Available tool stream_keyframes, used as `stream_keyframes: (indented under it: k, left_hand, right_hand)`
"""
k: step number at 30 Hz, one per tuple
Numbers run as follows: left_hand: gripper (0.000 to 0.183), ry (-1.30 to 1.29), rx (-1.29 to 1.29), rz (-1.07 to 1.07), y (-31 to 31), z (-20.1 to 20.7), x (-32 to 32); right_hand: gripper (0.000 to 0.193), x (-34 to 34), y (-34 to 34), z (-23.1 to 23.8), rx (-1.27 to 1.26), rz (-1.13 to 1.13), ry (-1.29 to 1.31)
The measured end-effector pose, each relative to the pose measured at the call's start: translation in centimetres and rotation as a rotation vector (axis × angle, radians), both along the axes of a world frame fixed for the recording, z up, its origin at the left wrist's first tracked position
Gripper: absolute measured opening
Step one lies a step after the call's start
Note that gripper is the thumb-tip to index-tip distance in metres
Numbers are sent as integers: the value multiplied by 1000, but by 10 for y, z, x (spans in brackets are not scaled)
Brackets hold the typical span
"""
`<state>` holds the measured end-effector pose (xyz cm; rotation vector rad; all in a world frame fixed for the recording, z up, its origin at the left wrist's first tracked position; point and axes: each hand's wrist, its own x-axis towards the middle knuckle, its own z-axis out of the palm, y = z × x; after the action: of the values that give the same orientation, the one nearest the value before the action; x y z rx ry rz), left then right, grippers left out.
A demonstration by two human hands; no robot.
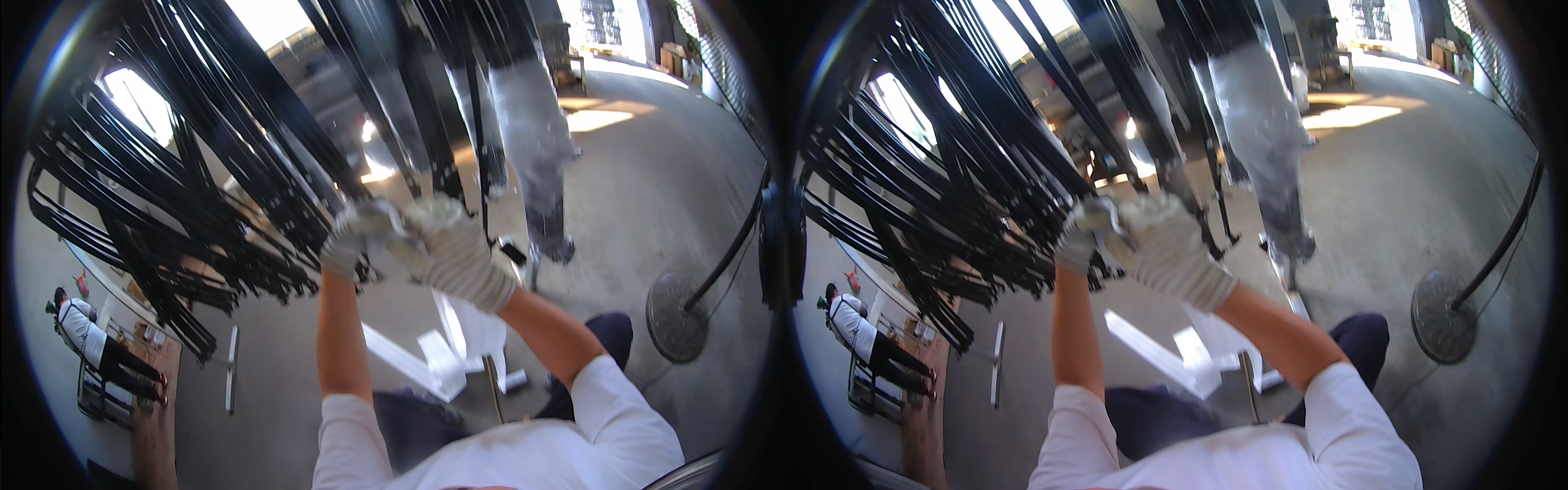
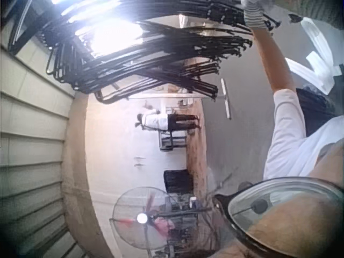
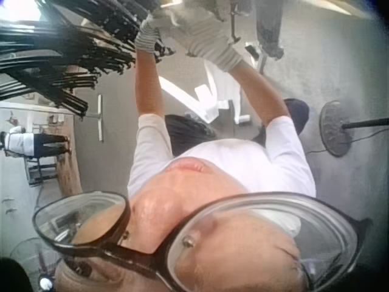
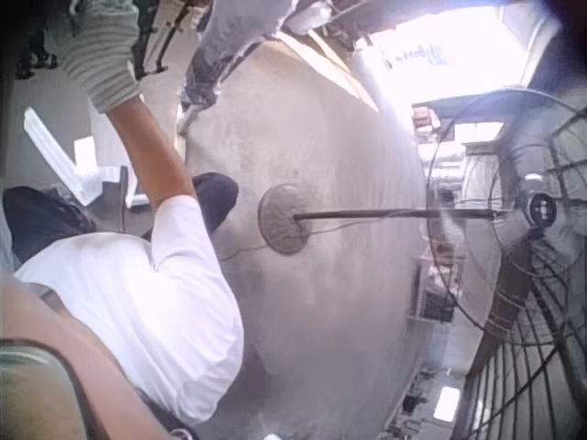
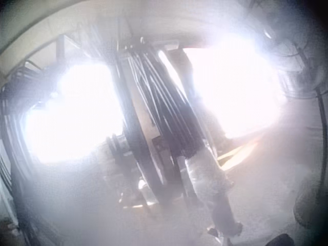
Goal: The person wraps black metal frames with foam padding and plastic stretch wrap. They secure the foam with the wrap and move along the line of hanging metal parts.
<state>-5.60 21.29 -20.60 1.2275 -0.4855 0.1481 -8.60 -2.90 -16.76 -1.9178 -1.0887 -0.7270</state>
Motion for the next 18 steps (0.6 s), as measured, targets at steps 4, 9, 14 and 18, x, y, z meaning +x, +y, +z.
stream_keyframes:
  k: [4, 9, 14, 18]
  left_hand:
    - [25, 63, 589, 423, 10, 3, 3]
    - [32, 195, 370, 152, -37, 35, -12]
    - [38, 29, 261, 62, -39, 29, -20]
    - [39, -34, 160, 147, -49, 19, -15]
  right_hand:
    - [22, 21, 21, -15, 283, 409, 652]
    - [21, 28, 4, -28, 451, 529, 813]
    - [17, 7, -8, -22, 485, 460, 875]
    - [15, 5, -16, -17, 663, 569, 921]
